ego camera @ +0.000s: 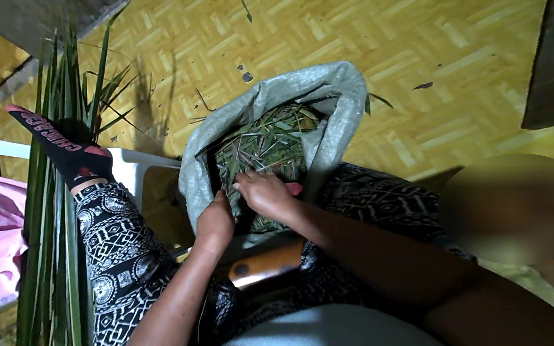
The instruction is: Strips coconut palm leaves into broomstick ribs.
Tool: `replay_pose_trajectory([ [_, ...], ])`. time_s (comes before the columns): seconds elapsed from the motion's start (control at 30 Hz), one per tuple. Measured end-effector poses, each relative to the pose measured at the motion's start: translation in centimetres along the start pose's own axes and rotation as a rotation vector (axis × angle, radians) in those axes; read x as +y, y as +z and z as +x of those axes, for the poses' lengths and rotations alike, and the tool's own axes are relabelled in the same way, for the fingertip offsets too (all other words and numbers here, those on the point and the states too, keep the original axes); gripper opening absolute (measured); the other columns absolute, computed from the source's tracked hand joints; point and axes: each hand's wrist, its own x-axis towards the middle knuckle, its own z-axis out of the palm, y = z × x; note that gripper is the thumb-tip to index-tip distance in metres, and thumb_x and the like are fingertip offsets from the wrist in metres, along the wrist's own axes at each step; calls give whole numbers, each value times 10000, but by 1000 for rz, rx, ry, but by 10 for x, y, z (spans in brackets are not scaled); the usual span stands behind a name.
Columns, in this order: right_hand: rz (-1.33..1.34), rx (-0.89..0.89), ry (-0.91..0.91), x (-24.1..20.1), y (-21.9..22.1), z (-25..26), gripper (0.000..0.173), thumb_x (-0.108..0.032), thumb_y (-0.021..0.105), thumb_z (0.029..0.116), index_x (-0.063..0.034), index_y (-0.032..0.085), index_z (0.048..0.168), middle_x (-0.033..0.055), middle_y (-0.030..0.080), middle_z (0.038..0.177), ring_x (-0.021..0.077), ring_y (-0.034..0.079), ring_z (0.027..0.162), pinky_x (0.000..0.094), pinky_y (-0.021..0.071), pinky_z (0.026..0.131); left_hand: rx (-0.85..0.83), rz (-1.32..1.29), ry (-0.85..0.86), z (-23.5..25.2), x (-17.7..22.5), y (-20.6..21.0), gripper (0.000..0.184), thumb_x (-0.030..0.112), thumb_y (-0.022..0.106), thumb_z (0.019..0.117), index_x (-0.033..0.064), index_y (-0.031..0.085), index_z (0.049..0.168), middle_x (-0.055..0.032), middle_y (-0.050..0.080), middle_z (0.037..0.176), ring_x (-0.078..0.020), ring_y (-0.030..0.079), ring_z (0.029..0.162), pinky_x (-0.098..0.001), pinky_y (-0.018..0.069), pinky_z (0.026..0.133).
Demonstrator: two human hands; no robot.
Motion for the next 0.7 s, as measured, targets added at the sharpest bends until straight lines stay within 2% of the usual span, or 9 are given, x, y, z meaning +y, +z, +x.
replay_pose_trajectory([
  [0.17,60,81,180,17,-18,14,422,-282,404,1126,-16,579,1404,260,639,1296,443,625,1206,625,468,1007,25,-59,69,-7,-6,1,460,244,359,1134,52,436,1544,-225,667,1294,-373,657,1205,-548,497,1048],
  [0.27,165,100,257,23,-32,19,440,-286,376,1133,-41,539,1459,255,604,1372,447,604,1249,633,461,1022,27,-90,76,-7,-11,0,450,237,372,1131,44,450,1529,-221,667,1271,-363,660,1178,-542,498,1039],
  [0.37,242,18,109,17,-32,13,429,-280,385,1133,-43,564,1443,231,611,1383,415,610,1260,609,469,1047,27,-79,55,-4,-10,-1,472,245,376,1130,67,410,1567,-215,640,1342,-367,646,1219,-546,490,1058],
  [0.47,208,-38,-37,12,-20,6,397,-284,417,1125,-77,627,1390,186,664,1323,378,660,1187,593,509,1003,13,-31,34,-6,-3,-4,498,256,369,1131,76,361,1595,-215,595,1413,-370,624,1258,-546,480,1070],
  [0.53,191,-88,-64,10,-19,3,390,-288,421,1124,-74,637,1369,183,677,1284,371,673,1154,585,518,982,6,6,32,-9,2,-6,501,254,357,1132,57,360,1593,-255,569,1436,-403,606,1277,-562,461,1074],
  [0.7,119,-98,-52,8,-18,3,390,-297,421,1124,-58,652,1327,182,687,1242,370,682,1121,576,526,957,-30,70,19,-12,8,-7,505,278,322,1144,76,342,1607,-257,553,1455,-408,598,1288,-563,453,1080],
])
